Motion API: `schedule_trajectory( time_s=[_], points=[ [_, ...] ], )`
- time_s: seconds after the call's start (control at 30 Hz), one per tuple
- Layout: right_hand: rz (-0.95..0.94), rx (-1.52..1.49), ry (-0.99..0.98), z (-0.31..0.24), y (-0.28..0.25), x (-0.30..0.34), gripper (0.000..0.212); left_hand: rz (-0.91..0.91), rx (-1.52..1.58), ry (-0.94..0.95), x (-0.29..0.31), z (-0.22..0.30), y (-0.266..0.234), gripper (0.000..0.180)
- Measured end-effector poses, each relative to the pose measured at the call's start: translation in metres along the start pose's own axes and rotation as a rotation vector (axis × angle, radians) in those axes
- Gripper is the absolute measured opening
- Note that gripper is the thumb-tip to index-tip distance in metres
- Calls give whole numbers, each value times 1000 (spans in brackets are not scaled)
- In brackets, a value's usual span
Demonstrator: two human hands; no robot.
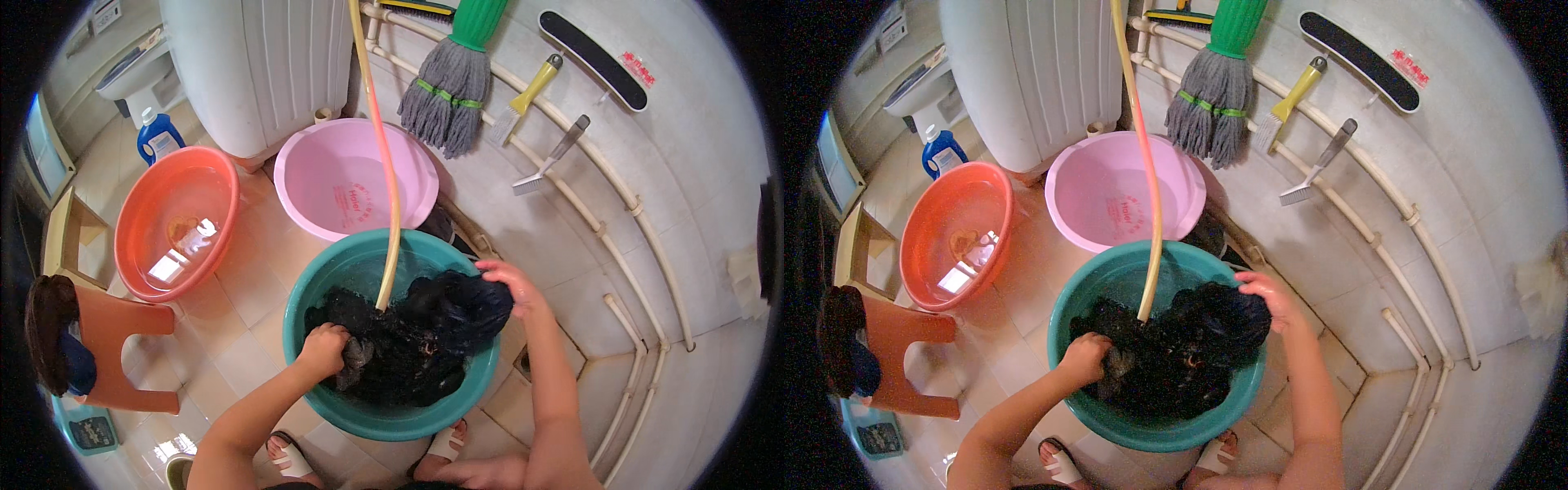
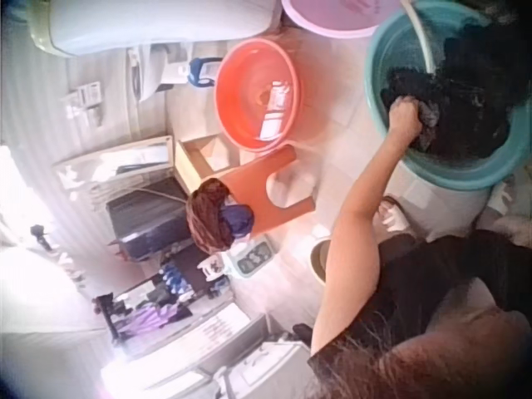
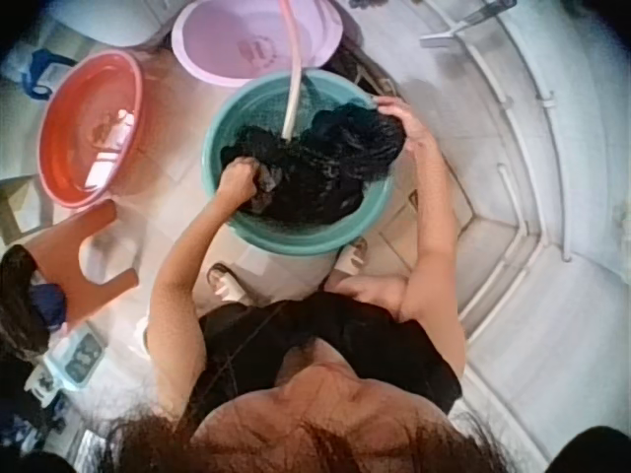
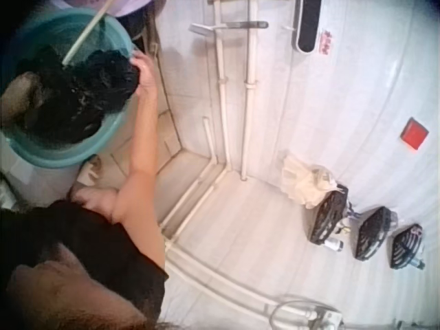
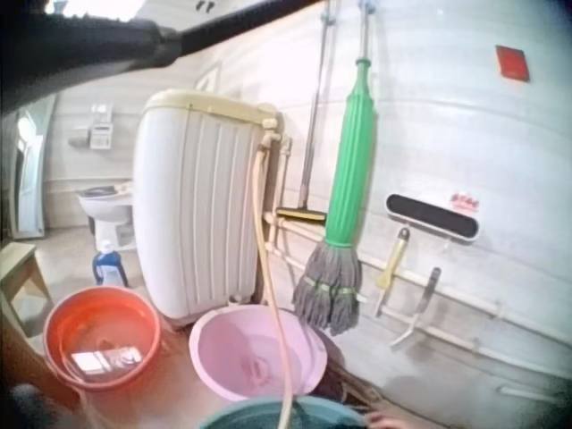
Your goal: The person hand-washes several dark-colored garments in a teal basin using a hose to rinse them. They repeatedly submerge, agitate, and wring out the clothes, then transfer them to a nearby stool. The process continues with additional items from the basin.
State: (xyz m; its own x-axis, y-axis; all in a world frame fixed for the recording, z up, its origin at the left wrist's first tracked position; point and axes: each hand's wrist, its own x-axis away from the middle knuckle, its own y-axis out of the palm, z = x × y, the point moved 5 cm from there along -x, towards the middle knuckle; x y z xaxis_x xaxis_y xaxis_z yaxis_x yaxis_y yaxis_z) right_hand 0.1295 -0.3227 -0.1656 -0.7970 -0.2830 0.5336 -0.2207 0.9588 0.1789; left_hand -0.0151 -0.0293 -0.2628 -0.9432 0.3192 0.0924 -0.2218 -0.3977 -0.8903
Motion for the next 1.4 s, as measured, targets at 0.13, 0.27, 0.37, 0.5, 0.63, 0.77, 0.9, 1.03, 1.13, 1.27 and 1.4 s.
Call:
schedule_trajectory(
  time_s=[0.13,0.27,0.37,0.5,0.63,0.77,0.9,1.03,1.13,1.27,1.4],
  points=[
    [-11,-64,-266,-63,15,40,28,-59,-45,-48,-10,-2,4,30],
    [-7,-88,-428,-92,37,65,23,-145,-142,-91,-11,6,-3,25],
    [39,287,-514,-90,42,56,18,-134,-200,-97,-8,11,-4,25],
    [143,1040,-324,-49,49,32,22,67,126,-74,-5,4,-20,28],
    [213,1524,-395,-2,56,19,33,228,357,-142,0,-4,-50,28],
    [-285,1748,-178,58,89,17,37,443,571,-340,2,-18,-84,27],
    [-645,1851,44,129,112,24,80,576,858,-532,6,-36,-117,30],
    [-570,2025,54,180,110,30,107,732,1202,-554,11,-49,-136,30],
    [-430,2016,-236,195,100,14,73,770,1237,-518,13,-51,-147,28],
    [-474,1795,-126,152,98,2,56,800,1178,-557,16,-52,-144,26],
    [-375,1742,-296,103,91,17,53,730,1129,-543,17,-51,-137,27]
  ],
)
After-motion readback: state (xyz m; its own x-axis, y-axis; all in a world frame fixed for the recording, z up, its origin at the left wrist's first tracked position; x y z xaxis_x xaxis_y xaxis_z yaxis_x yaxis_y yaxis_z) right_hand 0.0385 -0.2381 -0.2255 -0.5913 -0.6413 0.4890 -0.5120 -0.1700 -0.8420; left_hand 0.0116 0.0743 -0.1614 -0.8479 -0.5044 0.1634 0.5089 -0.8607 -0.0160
